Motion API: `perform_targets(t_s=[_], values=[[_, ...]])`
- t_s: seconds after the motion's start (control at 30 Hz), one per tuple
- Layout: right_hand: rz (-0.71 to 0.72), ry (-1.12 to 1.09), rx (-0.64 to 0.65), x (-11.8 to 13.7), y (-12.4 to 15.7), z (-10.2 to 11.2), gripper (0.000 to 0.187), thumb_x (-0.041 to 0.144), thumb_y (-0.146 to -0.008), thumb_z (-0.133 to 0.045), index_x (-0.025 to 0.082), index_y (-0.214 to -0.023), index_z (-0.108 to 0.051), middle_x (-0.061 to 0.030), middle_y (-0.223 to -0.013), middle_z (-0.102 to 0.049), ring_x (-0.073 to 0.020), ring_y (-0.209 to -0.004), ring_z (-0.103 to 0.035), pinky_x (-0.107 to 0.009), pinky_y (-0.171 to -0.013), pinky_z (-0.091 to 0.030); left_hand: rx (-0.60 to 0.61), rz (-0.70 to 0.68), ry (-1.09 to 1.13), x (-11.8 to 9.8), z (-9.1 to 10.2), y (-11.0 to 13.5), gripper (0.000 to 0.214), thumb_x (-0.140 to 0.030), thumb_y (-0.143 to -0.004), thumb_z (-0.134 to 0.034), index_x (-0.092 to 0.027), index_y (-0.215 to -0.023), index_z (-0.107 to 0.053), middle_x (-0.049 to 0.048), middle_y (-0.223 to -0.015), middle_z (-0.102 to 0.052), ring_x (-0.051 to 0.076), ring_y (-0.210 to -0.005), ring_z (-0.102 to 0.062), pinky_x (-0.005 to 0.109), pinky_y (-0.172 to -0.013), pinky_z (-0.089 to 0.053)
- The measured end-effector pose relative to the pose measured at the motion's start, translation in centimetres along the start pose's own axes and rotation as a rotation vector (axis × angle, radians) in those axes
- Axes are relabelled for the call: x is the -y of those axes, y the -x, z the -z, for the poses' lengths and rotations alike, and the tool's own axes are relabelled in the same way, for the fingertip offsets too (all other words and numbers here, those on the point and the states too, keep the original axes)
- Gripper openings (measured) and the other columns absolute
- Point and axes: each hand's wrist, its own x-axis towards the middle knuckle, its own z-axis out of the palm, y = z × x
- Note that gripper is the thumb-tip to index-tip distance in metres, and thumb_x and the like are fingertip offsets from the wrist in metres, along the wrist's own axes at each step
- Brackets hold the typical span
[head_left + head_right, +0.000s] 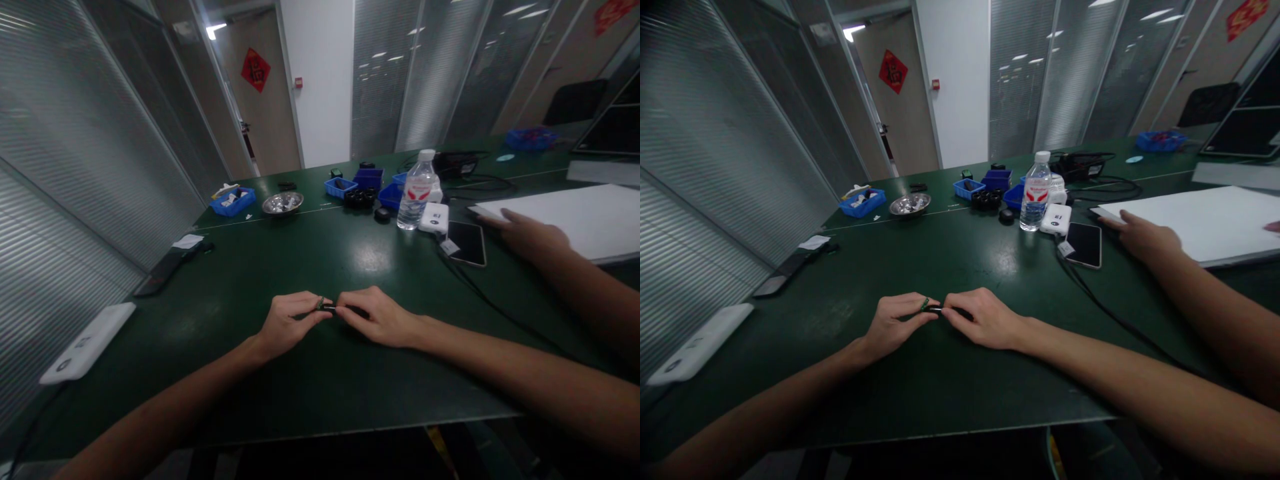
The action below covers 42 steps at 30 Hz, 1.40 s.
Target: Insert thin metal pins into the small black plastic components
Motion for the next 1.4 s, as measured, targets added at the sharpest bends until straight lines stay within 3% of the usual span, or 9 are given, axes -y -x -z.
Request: perform_targets(t_s=[0.2,0.47,0.77,0.9,1.0,1.13,1.23,1.33,1.4], values=[[-0.016,0.044,-0.006,0.1,-0.2,0.0,0.025,0.030,-0.106,-0.044,0.018,-0.092,-0.062,-0.0003,-0.077,-0.062,-0.0123,-0.066,-0.056,-0.025,-0.064,-0.039,-0.015,0.041,-0.022,0.2,-0.1,-0.2,0.023,-0.030,-0.095,-0.066,-0.016,-0.110,-0.077,0.0091,-0.102,-0.077,0.020,-0.091,-0.072,0.034,-0.084,-0.059],[-0.071,0.125,-0.015,-0.2,-0.2,0.0,0.025,0.031,-0.106,-0.045,0.018,-0.098,-0.065,-0.0019,-0.082,-0.067,-0.0133,-0.070,-0.059,-0.026,-0.067,-0.041,0.068,0.190,-0.122,0.5,0.3,-0.8,0.022,-0.031,-0.096,-0.064,-0.023,-0.114,-0.076,0.0054,-0.110,-0.075,0.021,-0.104,-0.066,0.038,-0.093,-0.054],[-0.087,0.145,-0.024,-0.3,-0.2,0.0,0.026,0.033,-0.105,-0.046,0.018,-0.102,-0.068,-0.0024,-0.082,-0.068,-0.0139,-0.069,-0.060,-0.026,-0.066,-0.042,0.164,0.266,-0.245,1.4,0.2,-0.4,0.028,-0.036,-0.097,-0.061,-0.027,-0.121,-0.072,0.0057,-0.129,-0.065,0.026,-0.121,-0.056,0.046,-0.102,-0.048],[-0.079,0.149,-0.036,-0.4,-0.2,0.0,0.025,0.032,-0.105,-0.047,0.018,-0.102,-0.068,-0.0019,-0.082,-0.068,-0.0133,-0.068,-0.060,-0.025,-0.065,-0.041,0.125,0.276,-0.256,1.1,0.1,-0.3,0.036,-0.031,-0.096,-0.063,-0.025,-0.131,-0.065,0.0069,-0.135,-0.062,0.026,-0.126,-0.053,0.048,-0.107,-0.043],[-0.103,0.149,-0.046,-0.6,-0.2,0.1,0.025,0.032,-0.104,-0.048,0.018,-0.101,-0.069,-0.0014,-0.080,-0.067,-0.0130,-0.067,-0.059,-0.025,-0.064,-0.039,0.064,0.268,-0.265,0.8,0.1,-0.3,0.035,-0.022,-0.097,-0.058,-0.025,-0.131,-0.063,0.0064,-0.131,-0.063,0.025,-0.123,-0.054,0.047,-0.107,-0.043],[-0.156,0.153,-0.082,-0.8,-0.2,0.2,0.027,0.033,-0.104,-0.048,0.018,-0.099,-0.070,-0.0013,-0.079,-0.067,-0.0124,-0.065,-0.057,-0.025,-0.062,-0.037,0.039,0.226,-0.273,0.4,0.6,-0.2,0.025,-0.015,-0.097,-0.051,-0.019,-0.115,-0.067,0.0080,-0.113,-0.067,0.023,-0.107,-0.059,0.042,-0.096,-0.046],[-0.180,0.152,-0.104,-0.8,-0.2,0.2,0.028,0.034,-0.104,-0.048,0.018,-0.096,-0.069,-0.0011,-0.078,-0.067,-0.0120,-0.063,-0.056,-0.025,-0.062,-0.036,0.211,0.065,-0.176,-0.2,1.0,0.0,0.021,-0.014,-0.098,-0.050,-0.016,-0.107,-0.069,0.0086,-0.104,-0.067,0.021,-0.098,-0.060,0.037,-0.090,-0.047],[-0.185,0.154,-0.106,-0.9,-0.1,0.2,0.028,0.034,-0.104,-0.047,0.018,-0.097,-0.069,-0.0011,-0.077,-0.067,-0.0121,-0.063,-0.056,-0.026,-0.062,-0.036,0.501,-0.102,-0.064,-0.8,1.0,0.2,0.022,-0.025,-0.096,-0.062,-0.019,-0.116,-0.070,0.0070,-0.104,-0.068,0.020,-0.098,-0.061,0.035,-0.090,-0.045],[-0.183,0.159,-0.104,-1.0,-0.1,0.1,0.029,0.035,-0.104,-0.047,0.018,-0.096,-0.069,-0.0013,-0.077,-0.066,-0.0124,-0.064,-0.056,-0.026,-0.062,-0.036,0.596,-0.133,-0.055,-1.0,0.8,0.2,0.026,-0.032,-0.093,-0.069,-0.021,-0.117,-0.071,0.0061,-0.103,-0.068,0.020,-0.097,-0.061,0.034,-0.089,-0.045]])
